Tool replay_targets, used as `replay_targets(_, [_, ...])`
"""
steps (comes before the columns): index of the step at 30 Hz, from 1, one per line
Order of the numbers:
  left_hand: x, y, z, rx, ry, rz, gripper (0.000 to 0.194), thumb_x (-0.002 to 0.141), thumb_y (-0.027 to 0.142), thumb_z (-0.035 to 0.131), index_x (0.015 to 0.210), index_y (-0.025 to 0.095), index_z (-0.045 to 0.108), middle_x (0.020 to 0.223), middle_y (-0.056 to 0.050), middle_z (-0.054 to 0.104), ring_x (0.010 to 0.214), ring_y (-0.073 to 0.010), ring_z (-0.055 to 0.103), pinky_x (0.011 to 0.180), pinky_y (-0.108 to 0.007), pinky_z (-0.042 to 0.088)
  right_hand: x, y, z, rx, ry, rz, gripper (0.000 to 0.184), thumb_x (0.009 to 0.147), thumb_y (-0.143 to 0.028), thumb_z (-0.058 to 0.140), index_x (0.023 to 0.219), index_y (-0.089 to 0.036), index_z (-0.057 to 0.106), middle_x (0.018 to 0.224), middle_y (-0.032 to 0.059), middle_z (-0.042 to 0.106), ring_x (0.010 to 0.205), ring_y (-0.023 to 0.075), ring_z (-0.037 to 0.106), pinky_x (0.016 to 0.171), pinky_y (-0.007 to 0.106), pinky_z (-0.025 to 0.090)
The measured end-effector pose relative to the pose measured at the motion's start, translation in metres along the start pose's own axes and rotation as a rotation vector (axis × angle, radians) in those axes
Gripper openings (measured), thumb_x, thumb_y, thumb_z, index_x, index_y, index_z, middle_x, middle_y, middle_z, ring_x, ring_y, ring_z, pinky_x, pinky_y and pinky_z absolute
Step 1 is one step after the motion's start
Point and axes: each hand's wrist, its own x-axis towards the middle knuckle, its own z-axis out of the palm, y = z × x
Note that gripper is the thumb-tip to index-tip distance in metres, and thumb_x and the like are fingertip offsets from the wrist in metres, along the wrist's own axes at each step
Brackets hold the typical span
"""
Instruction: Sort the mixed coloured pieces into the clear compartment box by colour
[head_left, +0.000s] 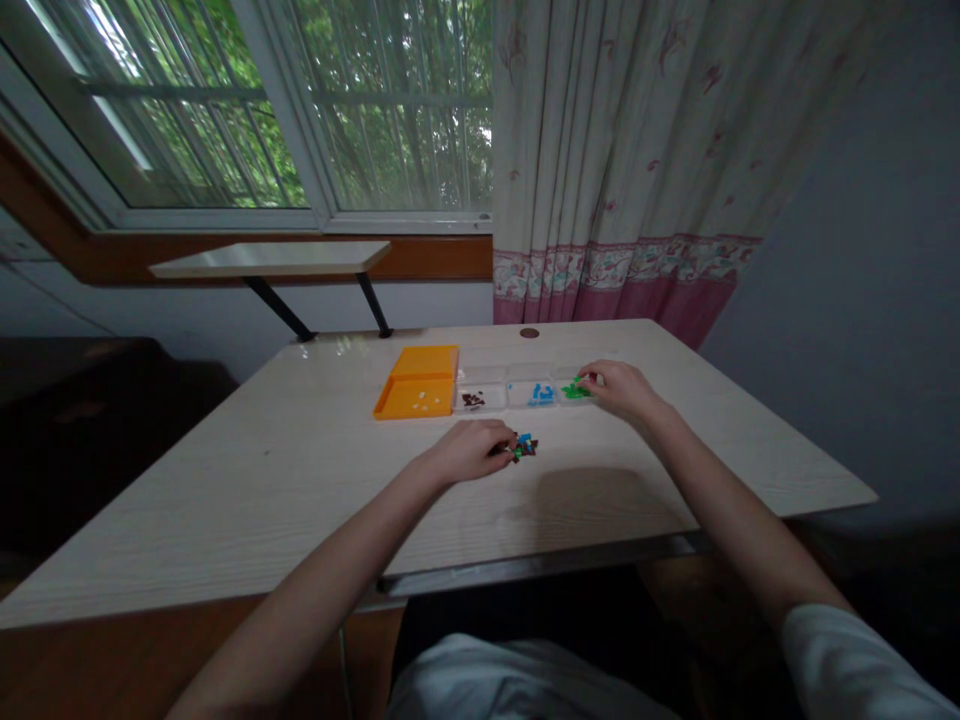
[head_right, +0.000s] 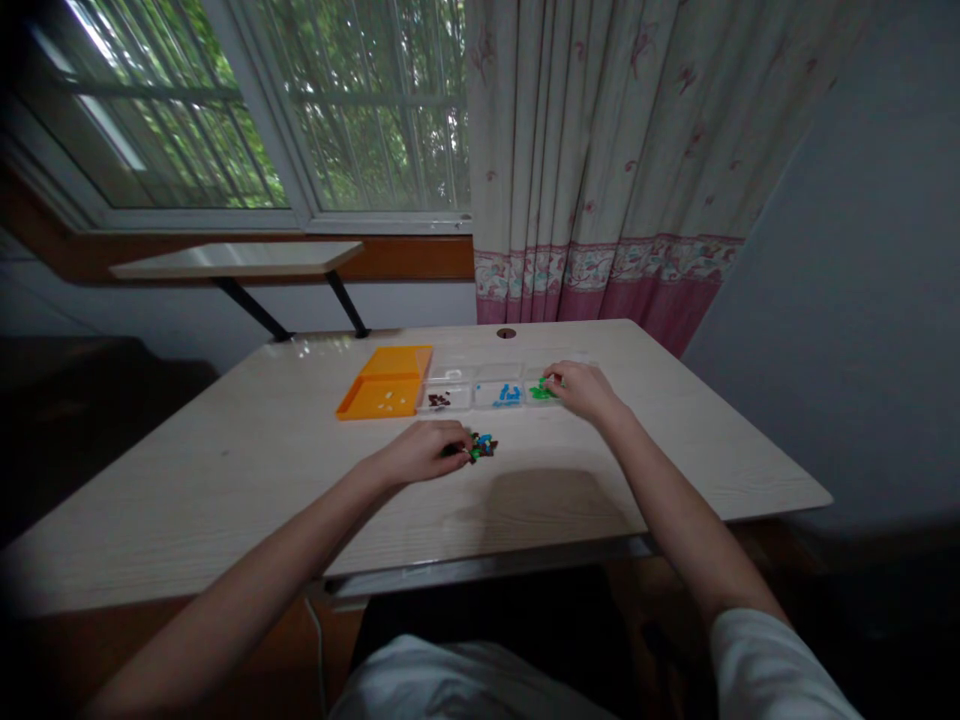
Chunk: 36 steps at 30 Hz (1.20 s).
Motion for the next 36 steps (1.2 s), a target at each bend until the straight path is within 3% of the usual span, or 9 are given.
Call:
replay_targets(4, [0.001,0.001,0.0,0.021,0.02,0.005,0.014,0.079,0.017,0.046,0.08,0.017,0.06,0.078,-0.002,0.062,0.071,-0.0119,0.057,0.065,-0.02,0.04,-0.001,-0.012,0.004,0.026,0.002,-0.001,0.022,0.082,-0.032,0.052,0.095,-0.02,0.066,0.089,0.0048,0.067,0.079,0.0173,0.059,0.067,0.025,0.04])
replay_targets(8, [0.001,0.001,0.0,0.03,0.039,-0.011,0.015,0.078,0.015,0.045,0.079,0.017,0.06,0.077,-0.002,0.062,0.07,-0.0121,0.057,0.065,-0.02,0.04,-0.005,-0.042,0.008,0.127,0.012,-0.126,0.022,0.084,-0.03,0.049,0.094,-0.02,0.065,0.09,0.0046,0.067,0.082,0.0165,0.06,0.07,0.024,0.04])
replay_targets(16, [0.005,-0.001,0.001,-0.173,0.248,-0.166,0.008,0.078,0.019,0.05,0.08,0.016,0.058,0.07,0.001,0.062,0.058,-0.009,0.052,0.055,-0.018,0.036,-0.016,-0.092,0.026,0.324,-0.035,-0.361,0.022,0.084,-0.032,0.052,0.095,-0.019,0.065,0.079,0.0036,0.067,0.07,0.0128,0.06,0.065,0.021,0.04])
replay_targets(23, [0.005,0.0,0.002,-0.228,0.263,-0.169,0.01,0.08,0.023,0.051,0.083,0.016,0.058,0.067,0.002,0.06,0.053,-0.0077,0.048,0.052,-0.018,0.034,-0.019,-0.099,0.033,0.354,0.073,-0.444,0.018,0.084,-0.031,0.053,0.087,-0.018,0.065,0.074,0.0029,0.067,0.067,0.012,0.06,0.063,0.02,0.04])
replay_targets(30, [0.004,-0.005,0.003,-0.159,0.404,-0.15,0.015,0.08,0.03,0.055,0.085,0.016,0.061,0.079,-0.002,0.062,0.062,-0.0099,0.052,0.059,-0.021,0.04,-0.018,-0.096,0.033,0.379,0.22,-0.416,0.02,0.084,-0.032,0.052,0.084,-0.017,0.065,0.069,0.0034,0.064,0.061,0.0106,0.055,0.058,0.02,0.038])
replay_targets(36, [0.004,-0.003,0.002,-0.163,0.434,-0.107,0.014,0.082,0.026,0.052,0.082,0.016,0.063,0.076,-0.003,0.061,0.066,-0.0106,0.053,0.063,-0.022,0.042,-0.019,-0.1,0.03,0.381,0.16,-0.368,0.023,0.085,-0.035,0.05,0.085,-0.017,0.064,0.069,0.0036,0.063,0.061,0.0111,0.055,0.059,0.02,0.038])
